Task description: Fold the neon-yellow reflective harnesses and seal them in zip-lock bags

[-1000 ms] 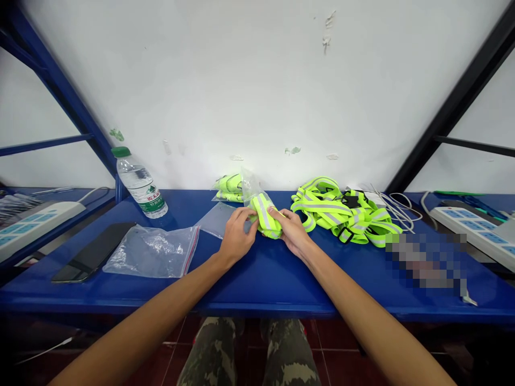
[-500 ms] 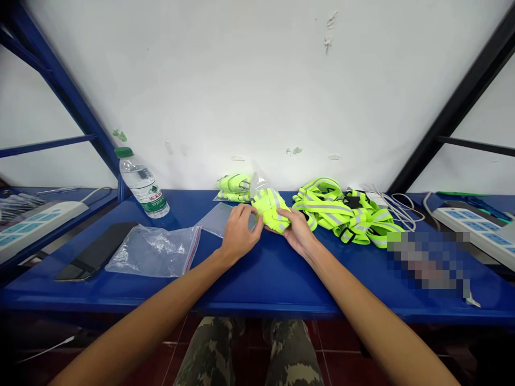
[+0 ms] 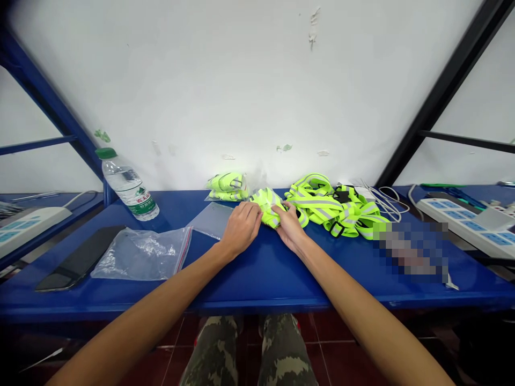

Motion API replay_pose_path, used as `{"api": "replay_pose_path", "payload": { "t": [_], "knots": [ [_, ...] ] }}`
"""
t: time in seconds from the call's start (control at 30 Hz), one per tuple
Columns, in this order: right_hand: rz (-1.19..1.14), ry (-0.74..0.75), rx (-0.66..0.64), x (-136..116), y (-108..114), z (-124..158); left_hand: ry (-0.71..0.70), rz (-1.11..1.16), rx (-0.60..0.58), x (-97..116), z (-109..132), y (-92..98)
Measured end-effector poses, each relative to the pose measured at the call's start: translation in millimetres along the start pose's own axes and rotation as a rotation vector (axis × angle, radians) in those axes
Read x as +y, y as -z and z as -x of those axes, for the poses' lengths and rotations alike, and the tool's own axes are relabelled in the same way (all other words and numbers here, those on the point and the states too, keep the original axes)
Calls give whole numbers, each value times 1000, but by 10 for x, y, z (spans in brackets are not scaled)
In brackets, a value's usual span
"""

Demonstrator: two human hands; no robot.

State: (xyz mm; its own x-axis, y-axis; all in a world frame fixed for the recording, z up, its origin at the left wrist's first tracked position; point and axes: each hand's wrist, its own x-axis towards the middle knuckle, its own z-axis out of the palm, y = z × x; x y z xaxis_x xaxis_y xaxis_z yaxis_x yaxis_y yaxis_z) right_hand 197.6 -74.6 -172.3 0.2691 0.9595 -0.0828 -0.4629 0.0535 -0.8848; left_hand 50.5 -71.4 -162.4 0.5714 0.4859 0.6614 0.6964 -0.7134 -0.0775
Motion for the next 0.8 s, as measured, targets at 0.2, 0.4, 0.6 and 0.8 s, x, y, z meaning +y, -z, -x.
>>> {"api": "replay_pose_path", "payload": {
  "t": [0.2,0.4,0.6,0.8],
  "knots": [
    [-5,-46,-39,-40,-29,58,-41,-32,-30,7,1,-22],
    [-178,-45,-40,-142,-39,86,155,99,-10,0,-4,39],
    [-209,-114,-70,-126,-5,56,344,98,-55,-31,33,36],
    [-23,-3,9,-67,-20,72,307,114,-114,-28,32,60]
  ]
}}
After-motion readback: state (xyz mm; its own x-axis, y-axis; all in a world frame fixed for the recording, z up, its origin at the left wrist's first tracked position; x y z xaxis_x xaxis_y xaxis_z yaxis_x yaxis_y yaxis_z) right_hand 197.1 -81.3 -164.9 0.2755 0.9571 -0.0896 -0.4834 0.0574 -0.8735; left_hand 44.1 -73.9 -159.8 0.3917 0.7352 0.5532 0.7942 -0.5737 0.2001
